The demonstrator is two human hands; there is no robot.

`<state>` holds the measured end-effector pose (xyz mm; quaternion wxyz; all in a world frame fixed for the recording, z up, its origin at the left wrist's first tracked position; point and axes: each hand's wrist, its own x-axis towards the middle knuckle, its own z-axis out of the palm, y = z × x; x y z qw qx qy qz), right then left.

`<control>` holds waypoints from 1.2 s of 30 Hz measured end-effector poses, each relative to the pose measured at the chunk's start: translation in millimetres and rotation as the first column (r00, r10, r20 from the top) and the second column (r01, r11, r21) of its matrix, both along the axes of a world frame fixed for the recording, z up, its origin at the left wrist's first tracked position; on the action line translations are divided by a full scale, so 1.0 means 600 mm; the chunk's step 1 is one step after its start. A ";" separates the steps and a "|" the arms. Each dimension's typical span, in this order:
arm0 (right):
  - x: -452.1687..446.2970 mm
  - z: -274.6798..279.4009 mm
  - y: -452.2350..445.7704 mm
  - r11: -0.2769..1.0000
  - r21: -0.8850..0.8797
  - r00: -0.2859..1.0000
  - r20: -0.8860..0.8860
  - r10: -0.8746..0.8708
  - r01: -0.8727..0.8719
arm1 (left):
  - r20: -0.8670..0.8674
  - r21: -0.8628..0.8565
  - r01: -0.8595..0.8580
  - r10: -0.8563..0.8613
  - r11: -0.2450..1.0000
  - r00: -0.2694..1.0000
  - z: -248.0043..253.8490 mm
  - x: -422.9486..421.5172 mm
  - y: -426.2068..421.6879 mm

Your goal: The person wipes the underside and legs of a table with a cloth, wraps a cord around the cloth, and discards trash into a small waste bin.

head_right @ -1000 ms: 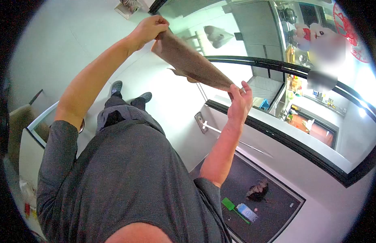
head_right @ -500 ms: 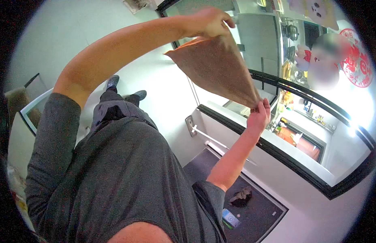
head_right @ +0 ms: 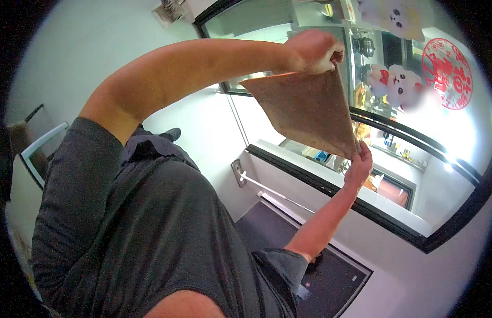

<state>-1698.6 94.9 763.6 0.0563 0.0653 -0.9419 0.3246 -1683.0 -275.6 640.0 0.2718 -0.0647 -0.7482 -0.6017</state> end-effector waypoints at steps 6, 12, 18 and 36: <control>0.012 0.009 -0.015 0.870 0.491 0.982 -0.182 0.059 0.039 | 0.009 -0.329 -0.042 0.047 0.943 0.999 0.012 -0.002 -0.014; -0.006 -0.025 -0.021 0.877 0.478 0.983 -0.178 0.042 0.049 | 0.002 -0.507 -0.026 0.031 0.862 1.000 -0.017 -0.015 -0.025; -0.046 -0.065 -0.009 0.949 0.313 0.988 -0.136 0.078 -0.032 | 0.149 -0.504 0.169 -0.107 0.847 0.983 -0.046 -0.075 -0.043; -0.147 0.152 0.014 0.666 -0.637 0.496 -0.753 -0.432 -0.387 | -0.302 -0.336 0.075 -0.183 0.939 0.936 0.340 -0.058 0.090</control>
